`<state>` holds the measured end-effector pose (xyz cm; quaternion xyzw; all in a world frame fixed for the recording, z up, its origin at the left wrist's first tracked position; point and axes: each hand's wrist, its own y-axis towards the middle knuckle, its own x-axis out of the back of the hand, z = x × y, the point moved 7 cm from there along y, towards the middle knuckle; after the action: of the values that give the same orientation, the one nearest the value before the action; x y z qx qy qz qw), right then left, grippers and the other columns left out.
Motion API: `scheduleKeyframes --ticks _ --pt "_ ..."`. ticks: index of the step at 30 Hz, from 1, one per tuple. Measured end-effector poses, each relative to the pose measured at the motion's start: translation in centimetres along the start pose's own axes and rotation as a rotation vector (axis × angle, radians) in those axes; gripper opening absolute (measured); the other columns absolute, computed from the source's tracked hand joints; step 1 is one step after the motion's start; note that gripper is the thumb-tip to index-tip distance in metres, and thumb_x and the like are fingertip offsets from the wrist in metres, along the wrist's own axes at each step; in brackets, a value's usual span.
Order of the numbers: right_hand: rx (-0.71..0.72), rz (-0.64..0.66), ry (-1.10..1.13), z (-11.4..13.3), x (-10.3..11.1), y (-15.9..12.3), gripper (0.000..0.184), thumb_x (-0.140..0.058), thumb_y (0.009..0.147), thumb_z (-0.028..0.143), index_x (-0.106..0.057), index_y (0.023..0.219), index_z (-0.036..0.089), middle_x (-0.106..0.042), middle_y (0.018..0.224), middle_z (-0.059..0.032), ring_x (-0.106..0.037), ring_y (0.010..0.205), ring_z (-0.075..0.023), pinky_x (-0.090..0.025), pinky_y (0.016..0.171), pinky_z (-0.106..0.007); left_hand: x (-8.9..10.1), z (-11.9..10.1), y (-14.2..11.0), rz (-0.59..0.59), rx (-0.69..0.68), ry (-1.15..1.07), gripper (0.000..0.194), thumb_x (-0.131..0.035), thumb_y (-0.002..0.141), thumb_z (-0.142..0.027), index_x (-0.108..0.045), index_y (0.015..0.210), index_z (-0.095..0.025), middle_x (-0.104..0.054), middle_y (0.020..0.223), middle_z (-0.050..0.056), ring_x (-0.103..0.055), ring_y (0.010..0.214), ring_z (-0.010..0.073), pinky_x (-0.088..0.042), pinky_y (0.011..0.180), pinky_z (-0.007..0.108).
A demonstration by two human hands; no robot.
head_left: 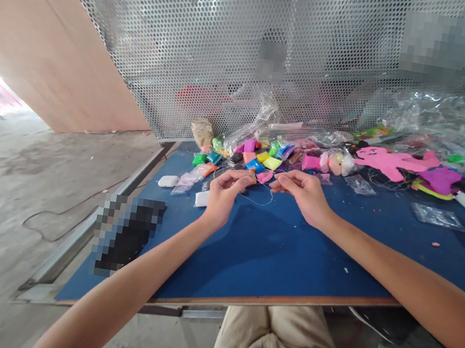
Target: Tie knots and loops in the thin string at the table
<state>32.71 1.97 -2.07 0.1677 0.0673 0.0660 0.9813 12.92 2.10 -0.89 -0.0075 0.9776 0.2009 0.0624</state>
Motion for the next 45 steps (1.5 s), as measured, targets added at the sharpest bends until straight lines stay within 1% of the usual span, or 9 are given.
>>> scheduleKeyframes --ticks 7,12,19,23,27,31,37,41,45 --pt "-0.172 0.025 0.036 -1.9 0.0 -0.2 0.026 -0.073 0.081 0.046 -0.075 0.091 0.022 -0.077 0.094 -0.0056 -0.067 0.097 -0.0209 -0.043 0.079 -0.033 0.1 1.6 0.3 0.066 0.125 -0.101 0.016 -0.080 0.072 -0.031 -0.071 0.075 -0.018 -0.075 0.086 0.003 -0.072 0.080 0.0159 -0.056 0.079 0.029" --pt "-0.280 0.063 0.119 -3.0 -0.6 -0.5 0.025 -0.075 0.079 0.044 -0.074 0.092 0.022 -0.077 0.097 -0.0059 -0.066 0.099 -0.0206 -0.038 0.069 -0.030 0.1 1.4 0.3 0.087 0.181 -0.159 0.027 -0.085 0.069 -0.035 -0.072 0.082 -0.015 -0.076 0.085 0.007 -0.075 0.080 0.0214 -0.061 0.083 0.037" --pt "-0.179 0.082 0.121 -2.4 -1.0 -0.6 0.028 -0.073 0.081 0.047 -0.072 0.094 0.023 -0.076 0.102 -0.0055 -0.066 0.096 -0.0194 -0.040 0.072 -0.030 0.6 1.2 1.0 0.118 0.184 -0.107 0.033 -0.086 0.068 -0.038 -0.072 0.085 -0.013 -0.076 0.083 0.009 -0.076 0.079 0.0239 -0.064 0.078 0.035" --pt "-0.189 0.119 0.110 -2.7 -1.5 -0.8 0.029 -0.073 0.081 0.046 -0.073 0.098 0.023 -0.076 0.104 -0.0051 -0.065 0.094 -0.0183 -0.041 0.077 -0.031 0.4 1.4 0.7 0.130 0.163 -0.114 0.035 -0.086 0.068 -0.038 -0.072 0.087 -0.012 -0.077 0.087 0.010 -0.076 0.084 0.0253 -0.063 0.083 0.036" --pt "-0.227 0.156 0.043 -3.0 -1.7 -1.1 0.031 -0.071 0.082 0.048 -0.077 0.096 0.021 -0.077 0.099 -0.0069 -0.063 0.084 -0.0172 -0.042 0.072 -0.030 -0.4 1.4 0.1 0.164 0.143 -0.132 0.033 -0.084 0.071 -0.037 -0.071 0.089 -0.013 -0.077 0.092 0.011 -0.076 0.088 0.0253 -0.061 0.090 0.040" --pt "-0.189 0.106 0.017 -2.5 -1.3 -0.9 0.029 -0.073 0.080 0.047 -0.078 0.091 0.021 -0.077 0.090 -0.0063 -0.058 0.070 -0.0144 -0.042 0.065 -0.030 -1.0 1.6 -0.3 0.183 0.150 -0.135 0.032 -0.084 0.071 -0.038 -0.072 0.089 -0.014 -0.077 0.091 0.010 -0.076 0.085 0.0242 -0.060 0.090 0.041" --pt "-0.113 0.078 -0.027 -1.9 -1.0 -0.5 0.027 -0.071 0.080 0.046 -0.075 0.083 0.019 -0.073 0.080 -0.0042 -0.057 0.069 -0.0140 -0.045 0.068 -0.029 -1.6 2.1 -0.6 0.260 0.229 -0.152 0.038 -0.081 0.073 -0.043 -0.075 0.097 -0.014 -0.076 0.103 0.014 -0.074 0.096 0.0279 -0.059 0.090 0.043" --pt "-0.056 0.032 -0.150 -1.8 0.3 0.0 0.028 -0.068 0.083 0.045 -0.073 0.083 0.018 -0.071 0.078 -0.0040 -0.058 0.068 -0.0145 -0.046 0.067 -0.029 -0.8 2.2 0.1 0.276 0.236 -0.136 0.046 -0.069 0.084 -0.050 -0.071 0.115 -0.015 -0.070 0.120 0.016 -0.071 0.102 0.0285 -0.058 0.089 0.042" --pt "-0.007 0.059 -0.294 -1.1 1.6 0.8 0.027 -0.065 0.084 0.043 -0.070 0.079 0.017 -0.065 0.065 -0.0015 -0.057 0.061 -0.0145 -0.044 0.061 -0.028 1.0 1.3 1.6 0.205 0.113 0.016 0.045 -0.069 0.084 -0.049 -0.070 0.114 -0.015 -0.072 0.117 0.014 -0.072 0.098 0.0261 -0.058 0.086 0.039"
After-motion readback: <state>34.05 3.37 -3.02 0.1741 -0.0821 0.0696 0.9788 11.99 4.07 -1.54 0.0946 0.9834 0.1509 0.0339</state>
